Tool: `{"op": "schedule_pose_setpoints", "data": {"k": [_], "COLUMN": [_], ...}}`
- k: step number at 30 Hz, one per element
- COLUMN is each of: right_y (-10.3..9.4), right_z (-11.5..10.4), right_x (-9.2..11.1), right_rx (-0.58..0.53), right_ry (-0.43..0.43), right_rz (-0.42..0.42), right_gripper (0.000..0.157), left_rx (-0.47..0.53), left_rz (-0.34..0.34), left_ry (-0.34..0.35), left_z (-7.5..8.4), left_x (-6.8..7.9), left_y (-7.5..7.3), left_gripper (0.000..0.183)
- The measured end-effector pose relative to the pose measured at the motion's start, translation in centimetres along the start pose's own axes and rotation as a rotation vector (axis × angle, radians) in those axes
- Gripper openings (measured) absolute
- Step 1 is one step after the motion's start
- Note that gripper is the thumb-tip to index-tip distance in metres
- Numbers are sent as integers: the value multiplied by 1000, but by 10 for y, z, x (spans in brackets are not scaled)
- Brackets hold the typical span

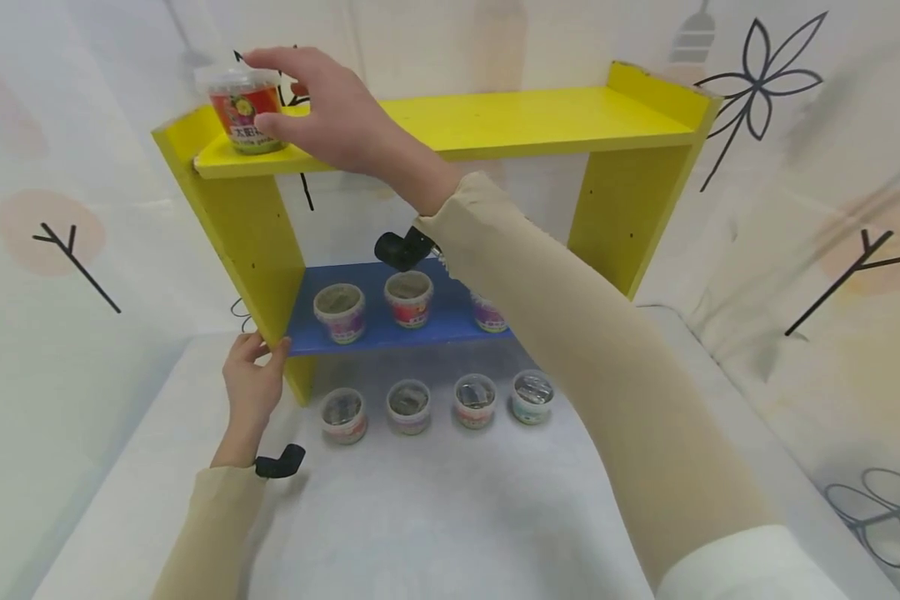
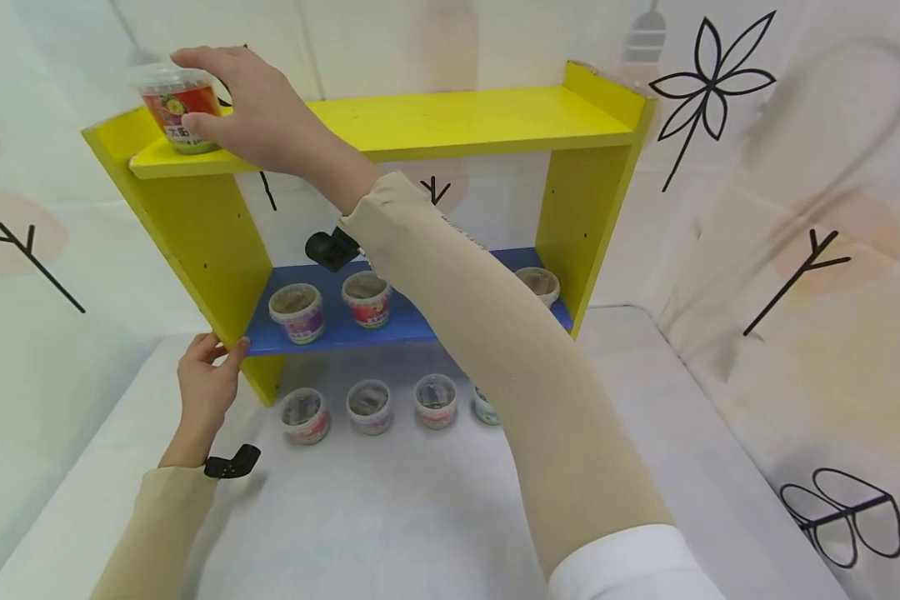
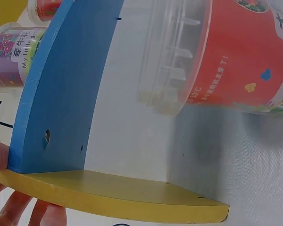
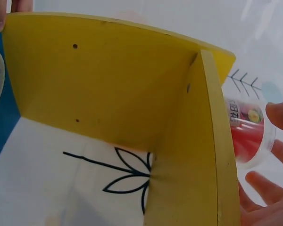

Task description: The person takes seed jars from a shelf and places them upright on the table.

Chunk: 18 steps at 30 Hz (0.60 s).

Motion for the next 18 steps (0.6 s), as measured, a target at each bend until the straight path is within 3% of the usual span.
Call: {"op": "schedule_pose_setpoints", "data": {"k": [9,18], "right_y": [1,4], "right_z": [-3,-1], "right_x": [-2,-1], "right_rx": [-79,-193], "right_ry": [22,22], "right_rz": [26,58], "right_gripper": [45,37], "left_rx": [-9,-1], "left_rz": [-9,-7], "left_ry": [-16,-15], "left_z": [1,0], "left_x": [0,1], "left_y": [0,-1], "left_gripper": [36,36]}}
Point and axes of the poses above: each hand's wrist, its own x-axis away from the middle knuckle, its own y-axis out of the palm, z = x × y, the point moved 1 cm from there along -x, towards the middle knuckle, and after that the axes turned 15 degrees about y, right-handed, at the moved point
